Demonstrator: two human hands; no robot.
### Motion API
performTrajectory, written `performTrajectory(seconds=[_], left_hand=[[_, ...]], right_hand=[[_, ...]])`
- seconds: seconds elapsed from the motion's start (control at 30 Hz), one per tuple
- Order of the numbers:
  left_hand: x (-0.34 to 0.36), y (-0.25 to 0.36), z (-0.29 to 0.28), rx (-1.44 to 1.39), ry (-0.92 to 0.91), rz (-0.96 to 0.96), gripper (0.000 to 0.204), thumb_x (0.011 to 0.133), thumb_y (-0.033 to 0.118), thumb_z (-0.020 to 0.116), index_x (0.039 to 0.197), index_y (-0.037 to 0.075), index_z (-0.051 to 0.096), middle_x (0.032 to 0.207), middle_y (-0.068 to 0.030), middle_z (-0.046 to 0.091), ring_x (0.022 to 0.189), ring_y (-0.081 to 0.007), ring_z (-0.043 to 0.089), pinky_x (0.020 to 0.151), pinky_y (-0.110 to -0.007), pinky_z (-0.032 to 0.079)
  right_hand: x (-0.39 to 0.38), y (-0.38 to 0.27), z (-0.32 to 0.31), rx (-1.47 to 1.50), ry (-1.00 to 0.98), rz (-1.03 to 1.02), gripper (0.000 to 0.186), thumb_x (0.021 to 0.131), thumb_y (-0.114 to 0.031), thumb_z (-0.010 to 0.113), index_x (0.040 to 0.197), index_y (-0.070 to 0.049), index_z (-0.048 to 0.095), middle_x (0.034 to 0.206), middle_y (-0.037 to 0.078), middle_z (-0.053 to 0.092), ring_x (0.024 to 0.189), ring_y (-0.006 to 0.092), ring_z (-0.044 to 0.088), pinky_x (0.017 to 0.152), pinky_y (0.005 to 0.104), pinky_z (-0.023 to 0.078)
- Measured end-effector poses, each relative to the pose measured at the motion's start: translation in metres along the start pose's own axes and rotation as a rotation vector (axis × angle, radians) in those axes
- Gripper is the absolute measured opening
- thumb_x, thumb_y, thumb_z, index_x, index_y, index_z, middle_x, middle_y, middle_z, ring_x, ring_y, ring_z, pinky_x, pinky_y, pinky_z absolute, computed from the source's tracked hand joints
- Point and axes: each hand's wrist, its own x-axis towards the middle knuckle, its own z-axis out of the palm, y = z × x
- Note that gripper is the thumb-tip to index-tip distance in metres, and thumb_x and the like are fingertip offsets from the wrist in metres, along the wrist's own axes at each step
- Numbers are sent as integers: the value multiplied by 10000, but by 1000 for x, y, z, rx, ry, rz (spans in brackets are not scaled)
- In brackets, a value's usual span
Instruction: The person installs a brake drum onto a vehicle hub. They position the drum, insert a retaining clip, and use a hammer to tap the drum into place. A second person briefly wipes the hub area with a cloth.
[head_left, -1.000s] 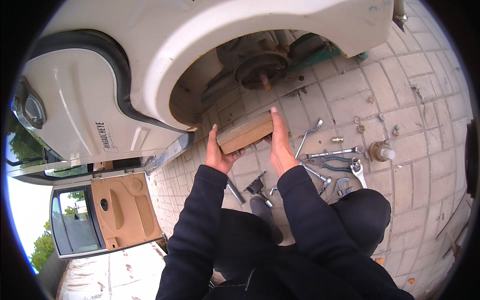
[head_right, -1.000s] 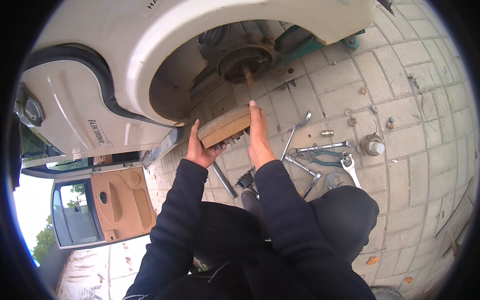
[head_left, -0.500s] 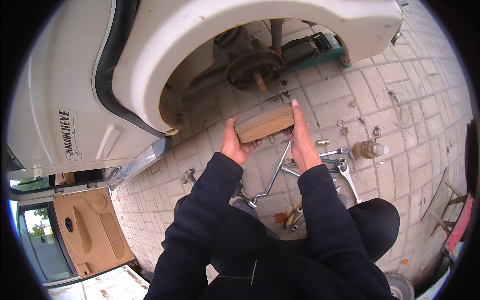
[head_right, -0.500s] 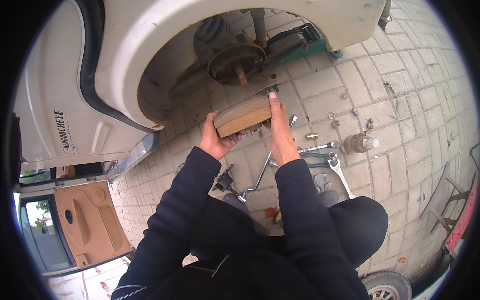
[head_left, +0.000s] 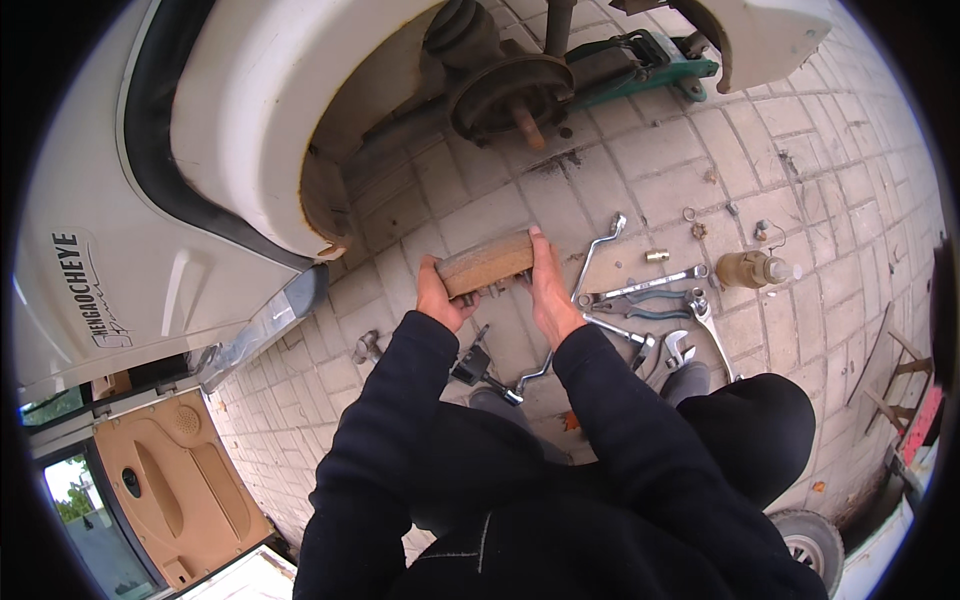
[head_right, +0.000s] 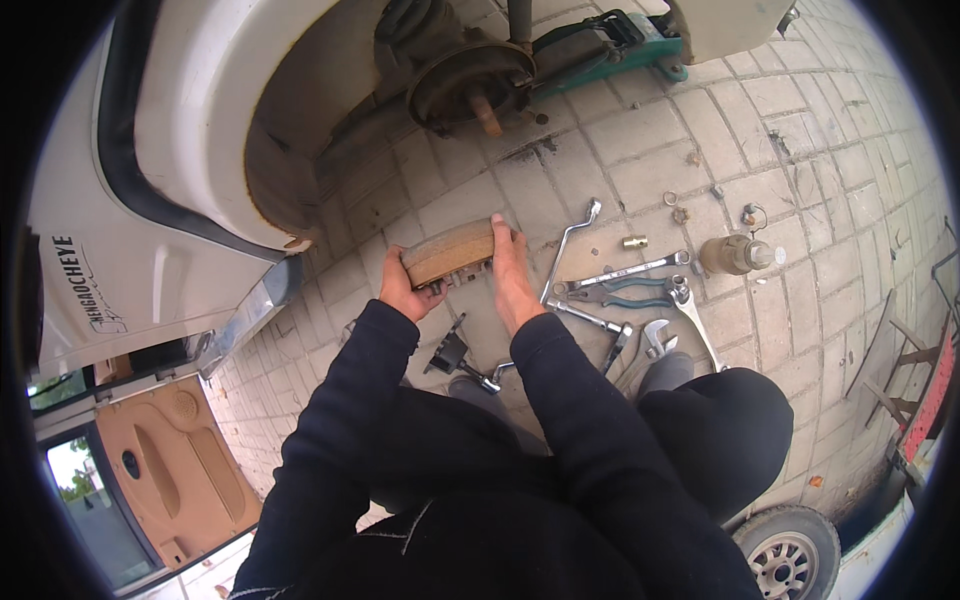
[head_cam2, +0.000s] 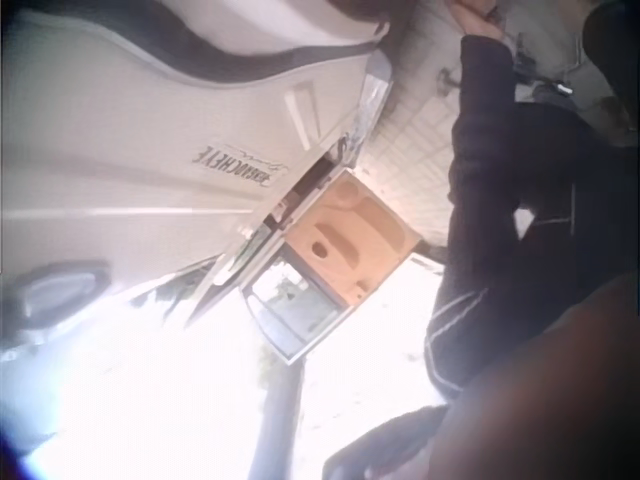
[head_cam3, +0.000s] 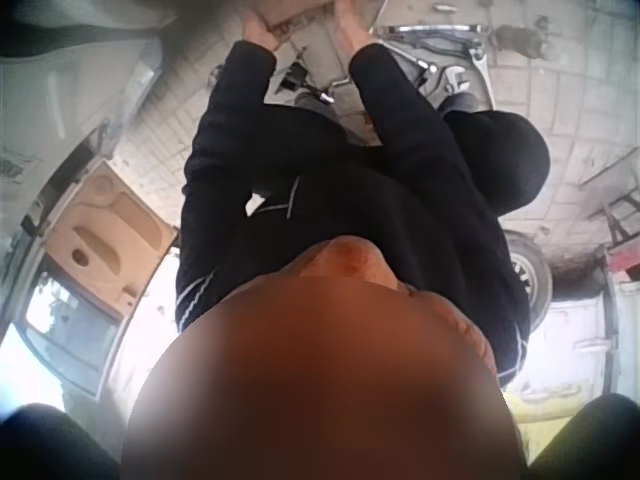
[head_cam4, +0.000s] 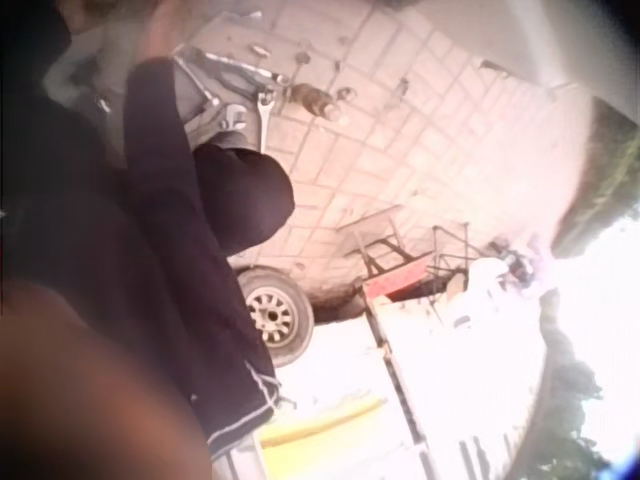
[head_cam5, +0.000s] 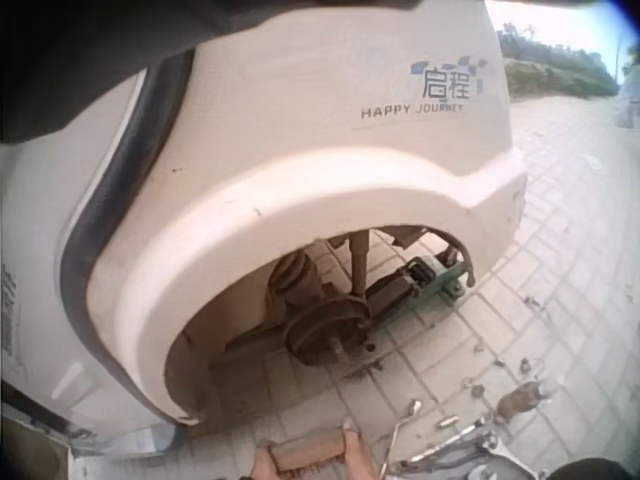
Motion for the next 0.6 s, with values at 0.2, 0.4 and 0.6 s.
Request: performTrajectory(seconds=[0.2,0.4,0.6], left_hand=[[26,-5,-16,60,130,-36,535,870,543,540,1184,109,545,1158,-129,573,1036,-296,544,940,-515,468],[43,-12,-9,85,118,-79,519,852,501,553,1186,104,538,1173,-122,569,1051,-294,538,957,-508,461],[54,-19,-14,103,108,-73,526,845,495,551,1201,108,538,1193,-117,576,1093,-302,537,992,-518,426]], right_hand=[[4,35,6,38,74,69,792,964,-661,536,1441,-49,379,1438,146,447,1393,290,386,1138,524,342],[15,52,-12,-25,115,36,756,988,-653,500,1454,-67,389,1464,154,438,1365,299,412,1121,512,352],[12,53,-14,-146,124,57,784,1028,-598,460,1522,0,343,1528,217,387,1404,339,377,1160,450,314]])
